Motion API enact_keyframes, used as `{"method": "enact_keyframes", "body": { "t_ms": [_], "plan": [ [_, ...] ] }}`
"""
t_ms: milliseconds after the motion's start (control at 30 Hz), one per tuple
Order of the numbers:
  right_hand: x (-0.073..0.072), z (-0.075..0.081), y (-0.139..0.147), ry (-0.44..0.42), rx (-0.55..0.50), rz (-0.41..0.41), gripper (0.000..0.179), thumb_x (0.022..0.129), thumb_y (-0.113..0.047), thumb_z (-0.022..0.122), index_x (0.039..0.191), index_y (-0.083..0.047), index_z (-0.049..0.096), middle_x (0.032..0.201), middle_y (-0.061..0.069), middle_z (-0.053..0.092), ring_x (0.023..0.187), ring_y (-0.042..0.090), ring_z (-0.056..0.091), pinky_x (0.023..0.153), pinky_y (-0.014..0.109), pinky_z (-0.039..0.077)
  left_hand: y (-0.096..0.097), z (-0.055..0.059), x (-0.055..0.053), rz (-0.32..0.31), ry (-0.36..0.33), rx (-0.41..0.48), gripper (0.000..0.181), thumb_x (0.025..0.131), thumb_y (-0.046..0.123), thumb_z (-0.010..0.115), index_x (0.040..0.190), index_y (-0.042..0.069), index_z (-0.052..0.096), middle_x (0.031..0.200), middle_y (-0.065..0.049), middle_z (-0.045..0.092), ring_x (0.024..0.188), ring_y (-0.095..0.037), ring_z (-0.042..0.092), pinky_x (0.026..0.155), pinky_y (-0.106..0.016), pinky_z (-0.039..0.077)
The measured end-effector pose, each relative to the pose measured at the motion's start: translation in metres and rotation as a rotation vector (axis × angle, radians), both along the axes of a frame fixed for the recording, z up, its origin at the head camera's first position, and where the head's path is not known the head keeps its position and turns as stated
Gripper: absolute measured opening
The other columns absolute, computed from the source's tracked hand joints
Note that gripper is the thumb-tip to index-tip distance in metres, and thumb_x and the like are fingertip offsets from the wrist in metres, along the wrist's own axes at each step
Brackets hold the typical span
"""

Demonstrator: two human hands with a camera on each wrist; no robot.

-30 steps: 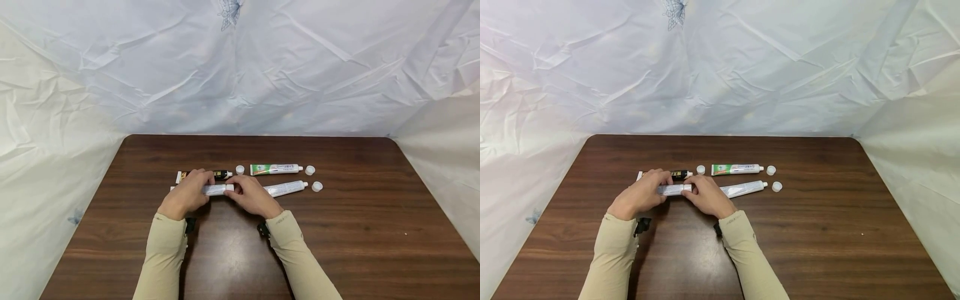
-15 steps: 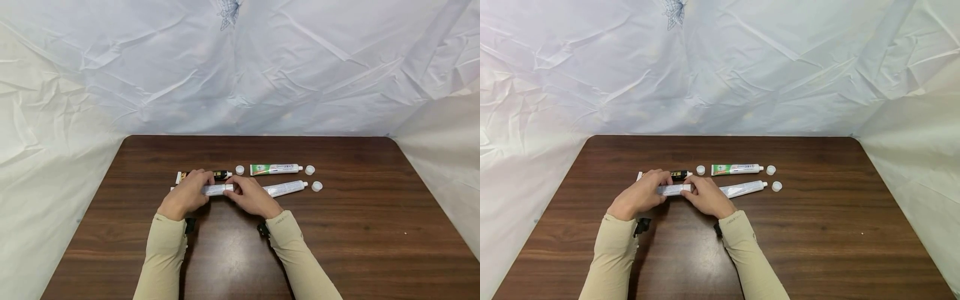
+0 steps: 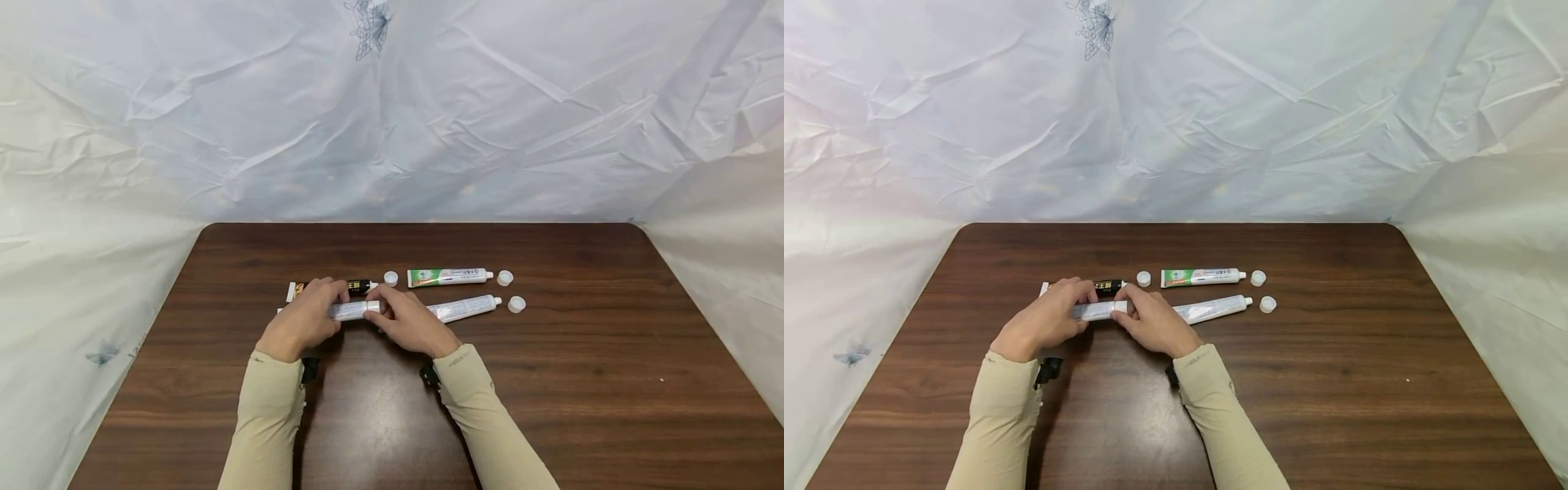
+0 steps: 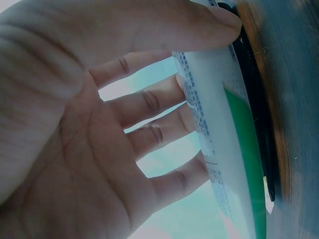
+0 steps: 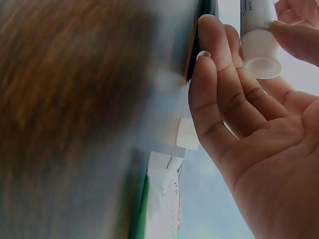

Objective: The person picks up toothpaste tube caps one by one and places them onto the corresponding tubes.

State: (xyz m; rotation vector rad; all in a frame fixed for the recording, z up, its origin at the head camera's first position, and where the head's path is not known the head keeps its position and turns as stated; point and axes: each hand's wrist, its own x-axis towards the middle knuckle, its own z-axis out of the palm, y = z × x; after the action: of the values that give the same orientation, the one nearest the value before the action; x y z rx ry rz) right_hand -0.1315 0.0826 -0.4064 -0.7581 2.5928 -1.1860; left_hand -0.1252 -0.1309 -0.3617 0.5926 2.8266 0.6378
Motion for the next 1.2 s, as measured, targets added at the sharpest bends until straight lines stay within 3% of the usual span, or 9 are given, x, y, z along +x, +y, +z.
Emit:
{"method": "enact_keyframes", "body": {
  "t_ms": [200,433,833,1200],
  "plan": [
    [0.0006,-0.0016,-0.0009,0.001,0.011,-0.019,0.014,0.102,-0.026,0.065,0.113,-0.017,0.065,0.079,-0.004,0.061,0.068,0.011,0.056,0.065,0.024,0.045,0.0004,-0.0009,0.001,-0.002,0.004,0.001,0.025,0.079,-0.008,0.072,0.093,0.011,0.064,0.096,-0.005,0.061,0.092,-0.025,0.053,0.078,-0.039,0.046],
    [0.0011,0.0004,-0.0023,0.067,0.044,-0.024,0.016,0.101,-0.024,0.066,0.112,-0.011,0.068,0.088,0.0,0.06,0.077,0.012,0.053,0.07,0.025,0.044,0.0011,-0.001,0.0021,0.006,-0.003,0.001,0.024,0.081,-0.007,0.071,0.095,0.011,0.065,0.097,-0.005,0.062,0.093,-0.025,0.053,0.079,-0.039,0.046],
    [0.0002,-0.0023,-0.0011,0.008,-0.004,-0.017,0.014,0.101,-0.024,0.067,0.112,-0.016,0.064,0.084,-0.003,0.063,0.073,0.01,0.057,0.068,0.023,0.046,-0.0002,-0.0011,0.0012,-0.007,-0.002,0.017,0.025,0.08,-0.01,0.07,0.093,0.011,0.063,0.095,-0.005,0.061,0.089,-0.024,0.051,0.077,-0.038,0.044],
    [0.0009,-0.0007,-0.0028,0.018,0.046,-0.025,0.014,0.101,-0.027,0.066,0.109,-0.015,0.066,0.078,-0.006,0.057,0.067,0.006,0.05,0.066,0.023,0.043,0.0002,-0.0001,0.0018,0.003,-0.012,0.004,0.024,0.08,-0.008,0.071,0.092,0.011,0.062,0.096,-0.005,0.06,0.091,-0.024,0.052,0.077,-0.038,0.045]
  ]
}}
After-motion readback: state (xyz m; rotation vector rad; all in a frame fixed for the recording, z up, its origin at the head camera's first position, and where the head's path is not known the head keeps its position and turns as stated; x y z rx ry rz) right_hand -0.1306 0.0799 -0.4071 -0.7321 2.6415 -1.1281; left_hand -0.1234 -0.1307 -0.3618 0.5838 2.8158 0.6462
